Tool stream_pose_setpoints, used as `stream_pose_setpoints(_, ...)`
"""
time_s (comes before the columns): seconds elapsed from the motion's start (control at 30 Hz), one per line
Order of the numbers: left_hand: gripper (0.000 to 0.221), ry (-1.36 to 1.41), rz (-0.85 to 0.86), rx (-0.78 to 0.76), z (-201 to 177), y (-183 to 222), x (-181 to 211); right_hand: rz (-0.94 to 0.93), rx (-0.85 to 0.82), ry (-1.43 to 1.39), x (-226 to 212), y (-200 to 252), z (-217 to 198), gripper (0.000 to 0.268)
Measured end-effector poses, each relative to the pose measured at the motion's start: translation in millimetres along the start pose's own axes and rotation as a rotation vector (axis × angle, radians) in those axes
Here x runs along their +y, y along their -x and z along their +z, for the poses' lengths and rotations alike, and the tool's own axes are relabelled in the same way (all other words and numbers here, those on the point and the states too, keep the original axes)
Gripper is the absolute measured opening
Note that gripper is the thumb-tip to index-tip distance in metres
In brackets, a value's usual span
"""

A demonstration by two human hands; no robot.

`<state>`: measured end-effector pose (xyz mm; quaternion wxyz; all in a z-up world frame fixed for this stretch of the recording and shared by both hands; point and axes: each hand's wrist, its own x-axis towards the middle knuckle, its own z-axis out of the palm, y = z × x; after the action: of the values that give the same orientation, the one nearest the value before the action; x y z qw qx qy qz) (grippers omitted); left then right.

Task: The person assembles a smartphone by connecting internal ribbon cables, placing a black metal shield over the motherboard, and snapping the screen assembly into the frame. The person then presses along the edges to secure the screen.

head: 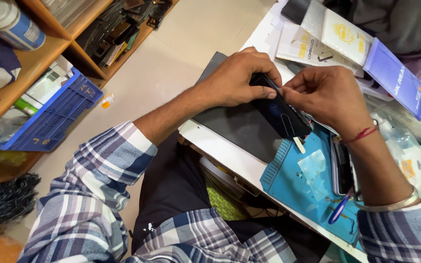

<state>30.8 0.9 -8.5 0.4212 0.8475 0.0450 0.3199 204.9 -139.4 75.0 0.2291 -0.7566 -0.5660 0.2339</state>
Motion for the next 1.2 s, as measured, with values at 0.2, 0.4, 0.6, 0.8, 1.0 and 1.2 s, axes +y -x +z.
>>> stream_pose_setpoints(0.2,0.019,0.028,-0.059,-0.023,-4.3,-2.2,7.6,0.044,0.05,0.034,-1.7,10.5,3.3,0.023)
stream_pose_setpoints(0.4,0.019,0.105,-0.163,-0.101,-9.2,-5.3,8.6,-0.049,0.091,-0.039,0.9,28.5,14.0,0.025)
stream_pose_setpoints(0.6,0.017,0.104,-0.059,-0.044,-7.2,-4.0,7.9,-0.002,0.271,-0.202,10.9,45.1,37.3,0.023)
stream_pose_setpoints(0.8,0.018,0.075,-0.078,-0.086,-7.2,-6.1,9.2,-0.252,0.6,-0.214,18.0,52.0,73.4,0.017)
stream_pose_setpoints(1.0,0.02,0.003,0.029,-0.105,-8.8,-7.1,9.3,-0.448,0.722,0.096,12.3,52.9,79.1,0.019)
stream_pose_setpoints(1.2,0.018,-0.045,0.014,-0.022,4.7,-7.5,1.9,-0.538,0.768,0.367,14.9,51.3,71.8,0.019)
